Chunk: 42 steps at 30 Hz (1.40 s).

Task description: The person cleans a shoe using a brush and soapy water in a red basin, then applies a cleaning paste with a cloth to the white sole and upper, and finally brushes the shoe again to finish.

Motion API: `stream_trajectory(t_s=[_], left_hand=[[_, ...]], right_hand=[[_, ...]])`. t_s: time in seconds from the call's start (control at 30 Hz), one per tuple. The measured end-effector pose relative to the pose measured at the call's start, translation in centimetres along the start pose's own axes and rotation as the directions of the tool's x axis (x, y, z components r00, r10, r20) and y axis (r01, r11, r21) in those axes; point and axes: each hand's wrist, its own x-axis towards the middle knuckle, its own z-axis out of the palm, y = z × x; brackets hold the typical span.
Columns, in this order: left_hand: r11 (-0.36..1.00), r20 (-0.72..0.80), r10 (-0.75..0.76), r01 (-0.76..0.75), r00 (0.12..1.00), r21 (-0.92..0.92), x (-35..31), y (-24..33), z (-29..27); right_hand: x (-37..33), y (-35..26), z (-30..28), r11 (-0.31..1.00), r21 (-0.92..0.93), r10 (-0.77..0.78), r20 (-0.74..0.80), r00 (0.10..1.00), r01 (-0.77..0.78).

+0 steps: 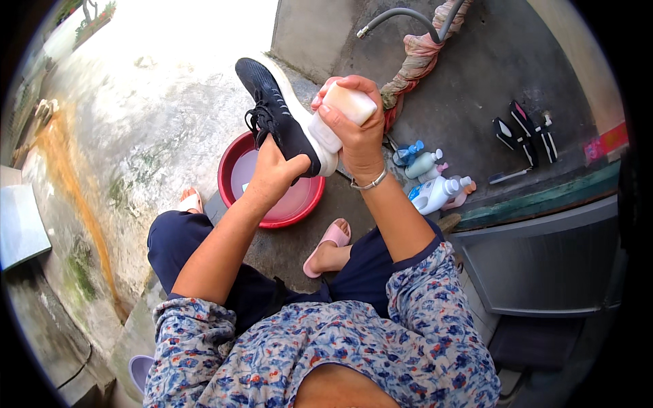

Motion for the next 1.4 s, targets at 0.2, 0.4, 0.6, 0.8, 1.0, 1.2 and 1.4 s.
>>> stream_trajectory(t_s=[0.2, 0.4, 0.6, 0.8, 1.0, 1.2, 1.4], left_hand=[[0.99, 0.136, -0.131, 0.123, 0.982, 0.07, 0.6, 0.6, -0.6], [0.98, -0.02, -0.186, 0.184, 0.982, -0.077, 1.6, 3.2, -0.9], [0.75, -0.006, -0.394, 0.318, 0.919, -0.58, 1.4, 0.2, -1.7], [0.567, 0.12, -0.434, 0.375, 0.893, -0.733, 0.5, 0.5, -0.9], [0.746, 0.13, -0.338, 0.35, 0.932, -0.567, 1.3, 0.1, -0.7], [0.941, -0.069, -0.182, 0.153, 0.981, -0.303, 1.6, -0.1, -1.4], [0.634, -0.079, -0.36, 0.182, 0.929, -0.752, 2.7, 1.3, -1.4]], right_hand=[[1.3, 0.5, 0.3, 0.982, -0.188, -0.025, -0.05, 0.998, 0.015], [-0.4, -0.2, 1.5, 0.988, -0.138, -0.059, 0.072, 0.996, 0.069], [-0.5, -0.3, 1.6, 0.935, -0.244, -0.271, -0.02, 0.962, 0.258], [2.4, 1.5, 2.4, 0.825, -0.437, -0.367, 0.067, 0.928, 0.358], [3.9, 2.1, 1.7, 0.926, -0.289, -0.292, -0.139, 0.946, 0.243], [2.1, 2.0, 0.0, 0.949, -0.286, -0.207, -0.254, 0.945, 0.131], [-4.2, 2.6, -0.5, 0.951, -0.304, -0.037, -0.284, 0.958, -0.053]])
